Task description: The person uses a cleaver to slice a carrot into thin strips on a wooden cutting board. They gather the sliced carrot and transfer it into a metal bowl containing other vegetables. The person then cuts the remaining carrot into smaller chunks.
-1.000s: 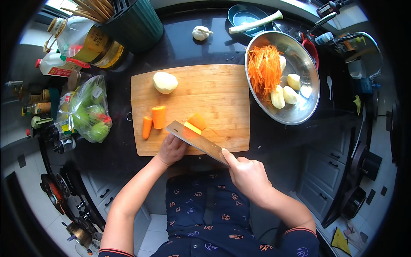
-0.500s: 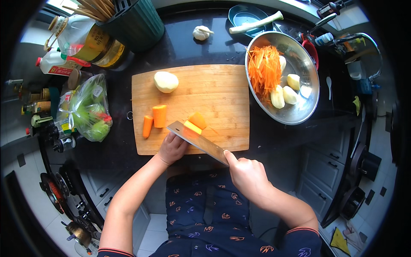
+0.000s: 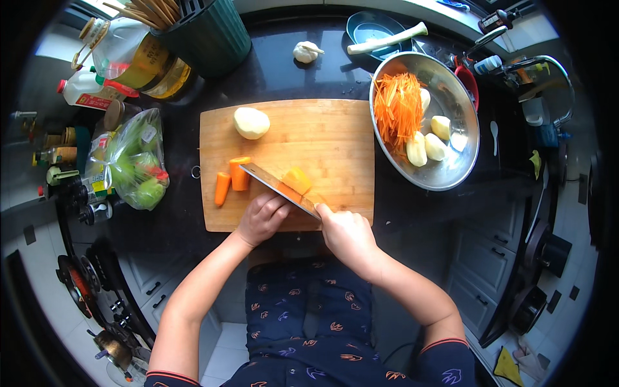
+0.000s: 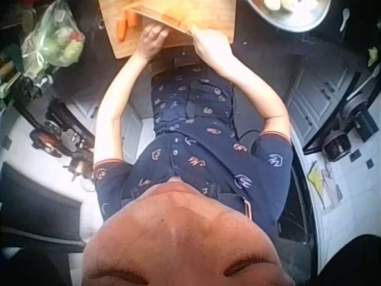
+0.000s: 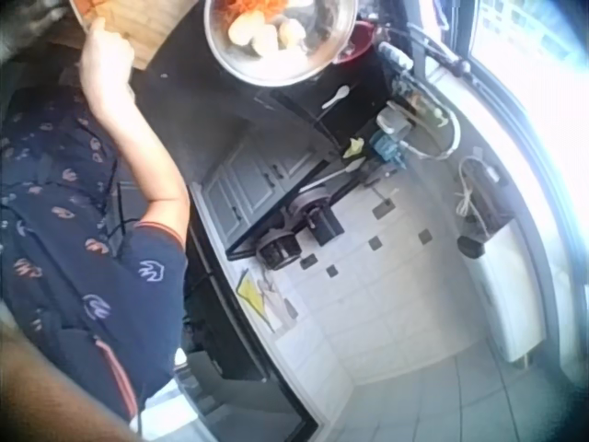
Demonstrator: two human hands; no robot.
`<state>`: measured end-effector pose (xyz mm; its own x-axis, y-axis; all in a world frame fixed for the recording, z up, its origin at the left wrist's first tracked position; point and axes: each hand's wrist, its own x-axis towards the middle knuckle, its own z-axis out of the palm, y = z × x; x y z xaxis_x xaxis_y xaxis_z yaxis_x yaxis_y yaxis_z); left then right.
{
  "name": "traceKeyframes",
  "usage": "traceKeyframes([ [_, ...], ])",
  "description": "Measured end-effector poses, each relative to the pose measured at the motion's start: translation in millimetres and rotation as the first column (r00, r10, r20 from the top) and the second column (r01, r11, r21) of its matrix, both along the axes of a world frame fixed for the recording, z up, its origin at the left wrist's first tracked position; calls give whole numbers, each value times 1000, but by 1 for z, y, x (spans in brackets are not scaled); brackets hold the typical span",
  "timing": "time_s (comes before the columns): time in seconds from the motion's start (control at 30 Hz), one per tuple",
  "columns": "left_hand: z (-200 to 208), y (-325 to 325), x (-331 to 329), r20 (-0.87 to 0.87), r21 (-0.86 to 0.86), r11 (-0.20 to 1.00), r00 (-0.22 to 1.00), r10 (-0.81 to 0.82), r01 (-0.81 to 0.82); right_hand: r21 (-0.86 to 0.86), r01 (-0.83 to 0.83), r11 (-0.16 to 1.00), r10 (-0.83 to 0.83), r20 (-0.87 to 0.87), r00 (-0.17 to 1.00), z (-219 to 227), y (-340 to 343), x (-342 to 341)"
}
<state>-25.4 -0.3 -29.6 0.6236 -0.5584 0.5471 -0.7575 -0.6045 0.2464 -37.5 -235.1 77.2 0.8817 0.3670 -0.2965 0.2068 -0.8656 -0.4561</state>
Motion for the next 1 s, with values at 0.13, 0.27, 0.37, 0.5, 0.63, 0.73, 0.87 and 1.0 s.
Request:
traceKeyframes([
  [0.13,10,0,2,58,22,1000,998,19,-20,-7,14,1000,-15,-45,999,12,-4,-6],
  [0.27,4,4,-1,47,37,998,998,46,-48,5,6,1000,-6,-24,1000,36,-14,-20],
  [0.37,2,6,-3,55,55,997,997,56,-59,-27,5,1000,-6,-51,999,53,-20,-26],
  [0.5,-2,8,-5,65,53,997,996,60,-63,-49,11,999,-15,-76,997,64,-27,-36],
  [0.63,-9,10,-9,59,78,994,995,75,-79,-67,20,998,-25,-79,997,68,-31,-39],
  [0.73,-10,11,-9,43,81,994,997,70,-74,-83,16,996,-23,-84,996,65,-30,-41],
  [0.87,-9,10,-8,57,72,994,996,75,-79,-103,2,995,-12,-104,995,62,-27,-37],
  [1.0,-5,7,-6,62,66,995,995,72,-76,-98,-28,995,18,-101,995,55,-18,-26],
])
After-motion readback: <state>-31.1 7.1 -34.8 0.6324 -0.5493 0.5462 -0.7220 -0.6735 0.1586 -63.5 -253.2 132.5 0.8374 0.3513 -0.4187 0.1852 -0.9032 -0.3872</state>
